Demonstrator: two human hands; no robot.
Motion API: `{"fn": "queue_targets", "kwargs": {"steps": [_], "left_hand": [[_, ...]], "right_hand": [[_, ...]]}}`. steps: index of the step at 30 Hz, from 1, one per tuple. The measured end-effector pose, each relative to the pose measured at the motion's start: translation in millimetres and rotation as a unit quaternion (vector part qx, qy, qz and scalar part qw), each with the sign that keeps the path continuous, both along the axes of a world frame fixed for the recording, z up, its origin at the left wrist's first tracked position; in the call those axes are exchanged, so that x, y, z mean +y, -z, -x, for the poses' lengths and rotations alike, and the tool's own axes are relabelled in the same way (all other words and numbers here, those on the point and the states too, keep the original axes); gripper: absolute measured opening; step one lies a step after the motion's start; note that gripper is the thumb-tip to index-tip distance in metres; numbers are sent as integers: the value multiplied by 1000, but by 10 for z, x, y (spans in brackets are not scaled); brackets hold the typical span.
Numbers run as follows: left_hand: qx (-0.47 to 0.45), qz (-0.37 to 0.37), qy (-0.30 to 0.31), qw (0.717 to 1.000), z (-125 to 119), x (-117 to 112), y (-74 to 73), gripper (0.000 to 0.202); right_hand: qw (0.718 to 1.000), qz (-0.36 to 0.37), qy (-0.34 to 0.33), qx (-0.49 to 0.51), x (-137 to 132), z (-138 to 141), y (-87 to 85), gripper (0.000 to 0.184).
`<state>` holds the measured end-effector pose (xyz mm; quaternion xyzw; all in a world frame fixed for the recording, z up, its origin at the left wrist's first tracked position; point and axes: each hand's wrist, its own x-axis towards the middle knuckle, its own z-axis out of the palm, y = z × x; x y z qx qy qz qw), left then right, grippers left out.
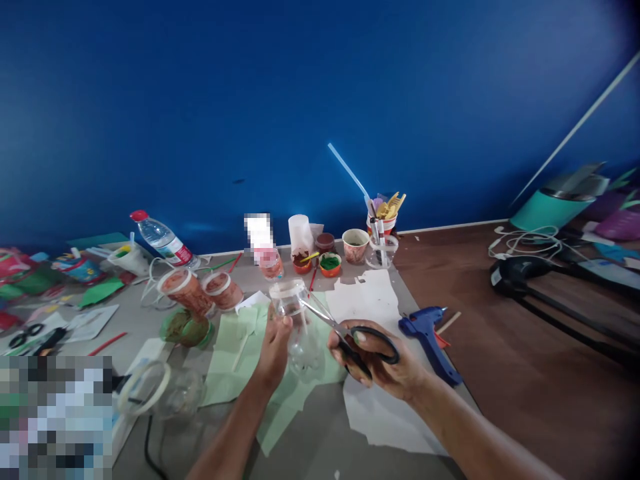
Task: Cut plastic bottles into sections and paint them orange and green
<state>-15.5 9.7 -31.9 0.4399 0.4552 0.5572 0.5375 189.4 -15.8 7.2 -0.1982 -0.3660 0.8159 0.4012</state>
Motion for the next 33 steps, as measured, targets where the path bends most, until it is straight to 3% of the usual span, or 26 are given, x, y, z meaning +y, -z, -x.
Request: {"fn": "queue_targets", "kwargs": {"steps": [4,7,10,14,21,33], "left_hand": [[88,-81,-14,993,-6,-21,-157,36],[129,-114,-21,985,-8,-19,-192,23],[149,-111,-28,982,-20,-22,-160,29],[163,-89,7,983,-32,-42,-96,26],[331,-144,37,932,43,-21,21,24],[330,-155,56,930,3,-42,6,22]], "right_hand": [[1000,10,24,9,-1,-17,-18,37],[999,19,30,10,-7,-35,-43,38],[999,28,35,1,-7,-43,-46,40],[998,37,44,-10,8,-47,-8,40],[998,51,45,-14,23,-52,13,43],[996,33,64,-60,13,-4,6,48]]}}
